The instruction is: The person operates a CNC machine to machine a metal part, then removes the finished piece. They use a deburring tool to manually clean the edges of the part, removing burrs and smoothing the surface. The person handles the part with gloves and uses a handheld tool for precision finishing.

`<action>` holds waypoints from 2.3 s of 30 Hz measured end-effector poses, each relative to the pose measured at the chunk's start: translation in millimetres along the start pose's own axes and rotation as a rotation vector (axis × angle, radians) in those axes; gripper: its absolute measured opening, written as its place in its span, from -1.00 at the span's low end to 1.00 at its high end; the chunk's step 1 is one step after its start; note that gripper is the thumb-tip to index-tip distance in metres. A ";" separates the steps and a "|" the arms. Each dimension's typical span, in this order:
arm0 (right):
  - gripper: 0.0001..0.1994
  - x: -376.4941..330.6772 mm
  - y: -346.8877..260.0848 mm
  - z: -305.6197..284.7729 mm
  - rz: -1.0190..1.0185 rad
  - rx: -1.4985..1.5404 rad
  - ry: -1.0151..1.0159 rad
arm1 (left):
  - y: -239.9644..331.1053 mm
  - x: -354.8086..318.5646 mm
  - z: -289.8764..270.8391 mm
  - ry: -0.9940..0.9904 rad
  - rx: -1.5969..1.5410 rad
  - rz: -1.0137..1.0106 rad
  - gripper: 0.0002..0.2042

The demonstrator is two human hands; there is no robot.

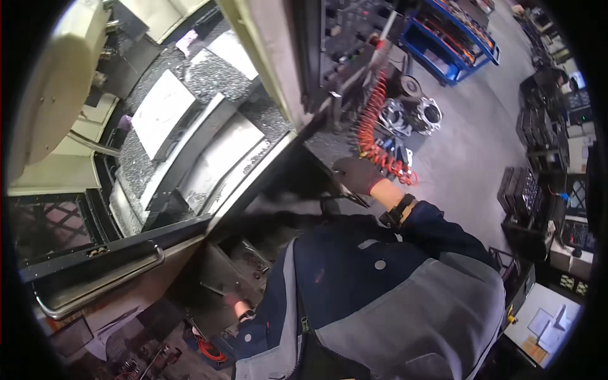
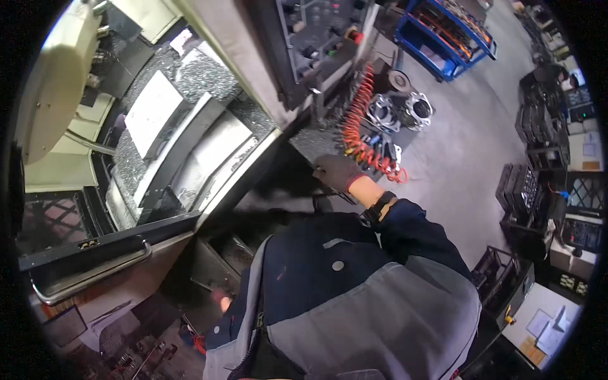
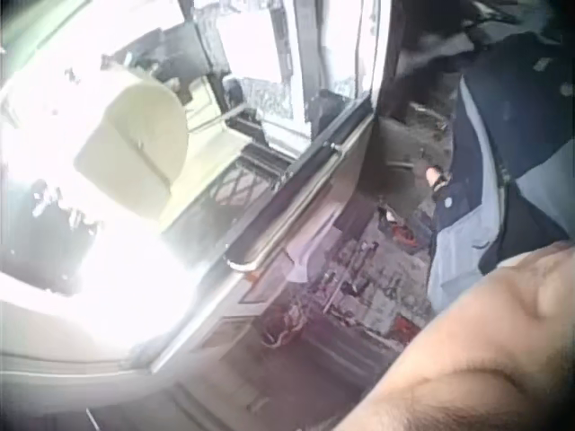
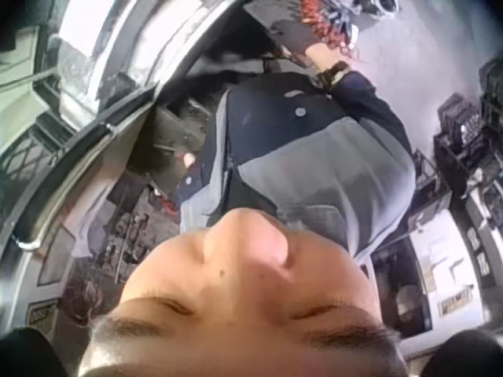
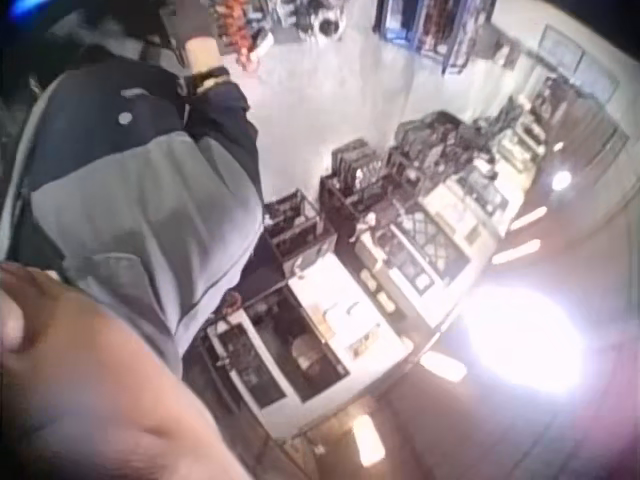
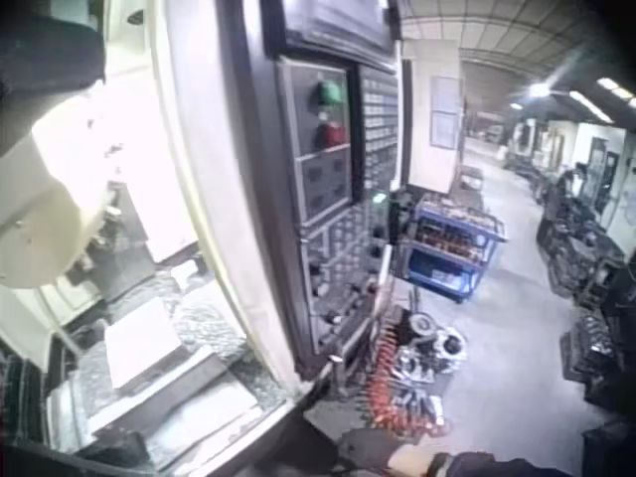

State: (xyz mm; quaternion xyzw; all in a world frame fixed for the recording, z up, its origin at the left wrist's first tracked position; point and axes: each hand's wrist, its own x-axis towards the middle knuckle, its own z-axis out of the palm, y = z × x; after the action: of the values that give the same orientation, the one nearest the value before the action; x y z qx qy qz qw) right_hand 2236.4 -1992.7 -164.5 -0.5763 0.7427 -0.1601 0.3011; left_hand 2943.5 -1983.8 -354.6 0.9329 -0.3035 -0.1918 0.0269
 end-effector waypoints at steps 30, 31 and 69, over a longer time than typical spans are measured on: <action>-0.58 -89.7 213.3 22.4 0.206 0.787 0.563 | 262.1 -142.4 -265.7 0.612 -0.757 1.137 -0.71; -0.57 -88.1 195.8 16.3 0.139 0.955 0.520 | 279.2 -145.1 -276.2 0.530 -0.978 1.090 -0.78; -0.42 313.1 -259.8 40.2 0.060 -0.005 0.235 | 339.1 -110.2 -246.3 -0.893 -1.225 1.079 -0.81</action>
State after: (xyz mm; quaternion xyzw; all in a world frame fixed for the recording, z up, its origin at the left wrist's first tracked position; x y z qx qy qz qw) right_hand 2410.9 -2360.4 -125.6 -0.5318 0.7902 -0.2157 0.2152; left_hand 2765.2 -2212.6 -32.6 0.3284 -0.5243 -0.6212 0.4810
